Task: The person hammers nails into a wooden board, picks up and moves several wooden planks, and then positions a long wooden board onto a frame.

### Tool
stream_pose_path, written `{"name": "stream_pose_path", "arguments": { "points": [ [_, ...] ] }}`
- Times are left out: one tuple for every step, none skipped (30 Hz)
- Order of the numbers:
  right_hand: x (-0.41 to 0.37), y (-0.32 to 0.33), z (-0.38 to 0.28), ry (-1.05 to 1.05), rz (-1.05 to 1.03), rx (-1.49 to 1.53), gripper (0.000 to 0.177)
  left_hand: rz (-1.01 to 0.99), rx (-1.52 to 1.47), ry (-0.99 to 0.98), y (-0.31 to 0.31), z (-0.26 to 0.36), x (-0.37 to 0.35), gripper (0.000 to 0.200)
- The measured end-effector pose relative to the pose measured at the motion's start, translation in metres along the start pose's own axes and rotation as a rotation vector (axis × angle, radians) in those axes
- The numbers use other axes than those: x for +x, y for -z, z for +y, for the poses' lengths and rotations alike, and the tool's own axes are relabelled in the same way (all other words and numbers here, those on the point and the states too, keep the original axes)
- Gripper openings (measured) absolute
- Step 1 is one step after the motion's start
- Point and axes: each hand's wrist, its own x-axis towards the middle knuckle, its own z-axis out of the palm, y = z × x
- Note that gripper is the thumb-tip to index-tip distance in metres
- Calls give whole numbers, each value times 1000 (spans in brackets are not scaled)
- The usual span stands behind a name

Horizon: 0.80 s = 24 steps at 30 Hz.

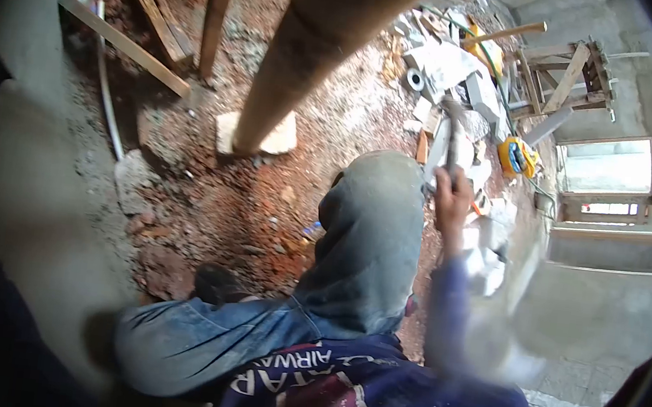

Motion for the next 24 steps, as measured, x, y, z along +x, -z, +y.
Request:
{"name": "stream_pose_path", "arguments": {
  "points": [
    [-3, -21, 30, -12, 28, -35, 26, -2, -31, -1, 0, 3, -8, 61],
    [-8, -43, 57, -19, 55, -70, 28, -5, -70, 6, 0, 8, -20, 58],
    [-13, -61, 77, -18, 28, -85, 28, -22, -106, 11, -2, 14, -30, 55],
    [-14, -82, 94, -100, -39, -143, 30, -38, -140, 12, -2, 20, -38, 52],
    [-11, -101, 109, -177, -103, -203, 31, -58, -164, 16, -1, 27, -48, 50],
    [-7, -117, 127, -249, -171, -265, 33, -86, -190, 31, 1, 36, -60, 47],
    [4, -130, 144, -306, -240, -326, 34, -124, -215, 50, 6, 46, -73, 44],
    [19, -142, 161, -265, -273, -330, 34, -172, -239, 81, 12, 59, -90, 42],
    [37, -158, 176, -71, -206, -290, 36, -224, -249, 118, 20, 71, -106, 40],
    [60, -179, 186, 129, -139, -227, 37, -292, -270, 172, 33, 86, -123, 37],
    [91, -201, 197, 322, -79, -262, 35, -385, -269, 262, 47, 103, -138, 33],
    [122, -218, 192, 362, -114, -175, 33, -433, -236, 290, 61, 122, -155, 33],
    [155, -235, 183, 341, -214, -145, 35, -526, -299, 431, 73, 141, -176, 38],
    [191, -254, 174, 363, -256, -100, 33, -609, -365, 574, 85, 161, -195, 45],
    [222, -276, 172, 437, -221, -117, 31, -682, -428, 720, 94, 180, -198, 52],
    [254, -295, 167, 479, -212, -156, 32, -704, -394, 746, 107, 199, -199, 52],
    [272, -302, 140, 353, -286, -74, 31, -797, -403, 883, 123, 222, -187, 45],
    [299, -329, 149, 414, -227, -103, 31, -880, -400, 1025, 136, 239, -177, 39],
    [303, -321, 113, 362, -296, -210, 31, -902, -358, 1063, 147, 252, -173, 39],
    [333, -351, 132, 500, -309, -319, 32, -901, -468, 1117, 160, 263, -170, 39],
    [343, -363, 130, 589, -264, -372, 31, -891, -570, 1173, 173, 272, -167, 39],
    [350, -367, 120, 601, -371, -468, 30, -914, -507, 1216, 186, 281, -163, 39],
    [363, -388, 121, 481, -447, -677, 31, -923, -541, 1298, 197, 289, -159, 39],
    [379, -412, 146, 580, -396, -736, 36, -923, -571, 1376, 208, 294, -155, 39]
  ]
}}
